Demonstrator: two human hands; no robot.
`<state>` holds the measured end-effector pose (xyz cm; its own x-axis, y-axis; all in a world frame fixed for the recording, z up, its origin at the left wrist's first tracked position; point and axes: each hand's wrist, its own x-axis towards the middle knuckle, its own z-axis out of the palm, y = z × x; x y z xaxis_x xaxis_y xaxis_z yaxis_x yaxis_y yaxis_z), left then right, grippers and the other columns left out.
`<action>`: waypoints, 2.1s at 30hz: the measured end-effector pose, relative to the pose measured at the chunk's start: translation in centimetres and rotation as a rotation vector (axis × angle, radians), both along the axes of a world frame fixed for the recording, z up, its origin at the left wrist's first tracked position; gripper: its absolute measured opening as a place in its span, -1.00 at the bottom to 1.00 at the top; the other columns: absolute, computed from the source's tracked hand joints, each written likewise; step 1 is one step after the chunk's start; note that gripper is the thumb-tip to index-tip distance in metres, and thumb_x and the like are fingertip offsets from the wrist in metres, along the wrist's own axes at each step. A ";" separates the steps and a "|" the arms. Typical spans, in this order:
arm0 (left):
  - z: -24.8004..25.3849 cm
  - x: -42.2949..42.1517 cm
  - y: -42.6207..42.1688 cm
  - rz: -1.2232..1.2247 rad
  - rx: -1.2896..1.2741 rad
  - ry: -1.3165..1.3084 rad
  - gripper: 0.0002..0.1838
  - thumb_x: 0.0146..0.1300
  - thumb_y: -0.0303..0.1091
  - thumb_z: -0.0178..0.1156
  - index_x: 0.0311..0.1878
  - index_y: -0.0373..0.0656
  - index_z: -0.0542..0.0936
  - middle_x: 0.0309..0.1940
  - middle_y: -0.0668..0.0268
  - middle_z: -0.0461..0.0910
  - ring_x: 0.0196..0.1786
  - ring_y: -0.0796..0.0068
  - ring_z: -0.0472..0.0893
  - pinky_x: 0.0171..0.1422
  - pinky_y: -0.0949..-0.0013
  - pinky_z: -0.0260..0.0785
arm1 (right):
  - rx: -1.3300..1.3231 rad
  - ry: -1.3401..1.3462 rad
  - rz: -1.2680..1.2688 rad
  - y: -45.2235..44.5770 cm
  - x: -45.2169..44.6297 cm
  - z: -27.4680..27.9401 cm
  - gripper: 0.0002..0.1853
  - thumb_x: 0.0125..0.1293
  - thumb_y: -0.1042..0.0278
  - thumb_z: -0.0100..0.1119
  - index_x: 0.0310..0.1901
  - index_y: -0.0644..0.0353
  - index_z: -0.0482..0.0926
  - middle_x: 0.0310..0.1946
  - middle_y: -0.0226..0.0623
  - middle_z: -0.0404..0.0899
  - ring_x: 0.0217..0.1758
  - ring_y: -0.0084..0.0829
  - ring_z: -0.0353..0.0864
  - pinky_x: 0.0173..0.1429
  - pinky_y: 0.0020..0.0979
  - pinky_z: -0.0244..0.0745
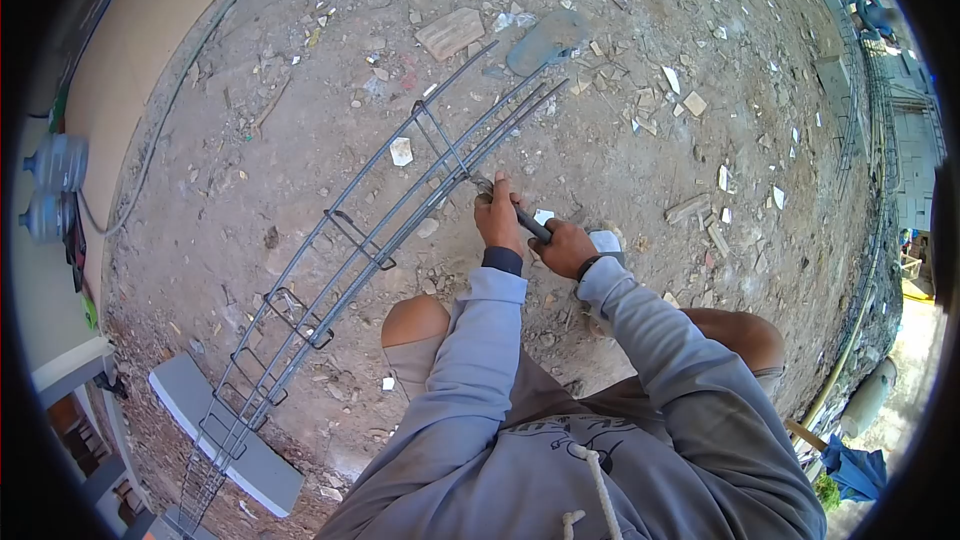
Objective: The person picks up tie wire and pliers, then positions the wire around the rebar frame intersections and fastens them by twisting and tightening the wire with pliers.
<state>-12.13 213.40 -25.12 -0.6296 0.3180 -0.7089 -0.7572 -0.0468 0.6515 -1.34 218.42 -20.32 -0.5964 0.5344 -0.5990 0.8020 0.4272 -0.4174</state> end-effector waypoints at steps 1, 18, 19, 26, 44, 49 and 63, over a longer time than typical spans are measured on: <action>0.0 -0.3 -0.5 -0.060 0.015 0.034 -0.61 0.24 -0.02 0.18 -0.17 -0.19 0.43 -0.39 0.28 0.51 -0.38 0.50 0.47 -0.29 0.40 0.40 | -0.001 0.017 0.020 0.3 -0.2 0.2 -0.66 0.11 0.14 0.25 -0.35 0.32 0.53 -0.43 0.01 0.59 -0.33 -0.11 0.64 -0.24 -0.15 0.49; 0.0 -0.5 0.6 0.148 0.282 -0.386 -0.65 0.31 -0.01 0.09 -0.39 -0.10 0.41 -0.55 0.36 0.43 -0.48 0.39 0.48 -0.29 0.18 0.41 | 0.155 -0.055 0.139 0.3 -0.4 4.7 -0.37 -0.05 0.05 0.32 -0.01 0.33 0.43 -0.13 0.01 0.53 0.05 -0.01 0.50 0.03 -0.14 0.42; -0.3 -0.1 1.2 0.195 0.255 -0.385 -0.65 0.31 -0.02 0.10 -0.39 -0.11 0.41 -0.55 0.35 0.42 -0.49 0.38 0.47 -0.31 0.20 0.41 | 0.307 -0.067 0.116 -0.9 0.2 4.3 -0.40 -0.03 0.11 0.27 0.00 0.36 0.41 -0.10 0.02 0.51 0.09 0.00 0.45 0.06 -0.12 0.38; 0.6 -0.2 2.6 0.264 0.134 -0.290 -0.63 0.30 -0.05 0.13 -0.39 -0.18 0.39 -0.54 0.32 0.39 -0.49 0.38 0.45 -0.37 0.27 0.42 | 0.538 -0.051 -0.001 -2.6 -1.1 2.3 -0.65 0.03 0.38 0.06 -0.12 0.33 0.39 -0.16 0.01 0.46 0.04 -0.01 0.42 0.09 -0.07 0.29; 0.1 -1.2 -2.3 -0.079 0.431 -0.420 -0.60 0.26 0.03 0.15 -0.13 -0.13 0.44 -0.41 0.32 0.50 -0.29 0.37 0.56 -0.19 0.22 0.49 | -1.119 -0.061 -0.386 1.2 -0.3 1.8 -0.54 0.10 0.01 0.34 -0.27 0.33 0.54 -0.48 -0.22 0.60 -0.51 -0.39 0.62 -0.45 -0.37 0.56; -0.7 -0.8 -0.4 -0.009 0.082 -0.311 -0.67 0.30 -0.04 0.12 -0.27 -0.14 0.39 -0.53 0.33 0.44 -0.46 0.40 0.51 -0.31 0.28 0.48 | -0.129 -0.004 0.100 0.6 -0.3 3.3 -0.36 -0.04 0.02 0.37 -0.07 0.38 0.41 -0.24 0.05 0.59 -0.17 -0.09 0.64 -0.09 -0.11 0.53; 1.3 -1.7 -3.1 -0.288 -0.334 0.310 -0.63 0.36 -0.19 -0.04 -0.39 -0.31 0.55 -0.55 0.22 0.56 -0.48 0.36 0.52 -0.31 0.30 0.34 | -1.116 0.051 -0.503 0.2 0.0 0.6 -0.59 0.31 0.09 0.12 -0.11 0.37 0.54 -0.42 -0.20 0.60 -0.41 -0.35 0.61 -0.24 -0.32 0.55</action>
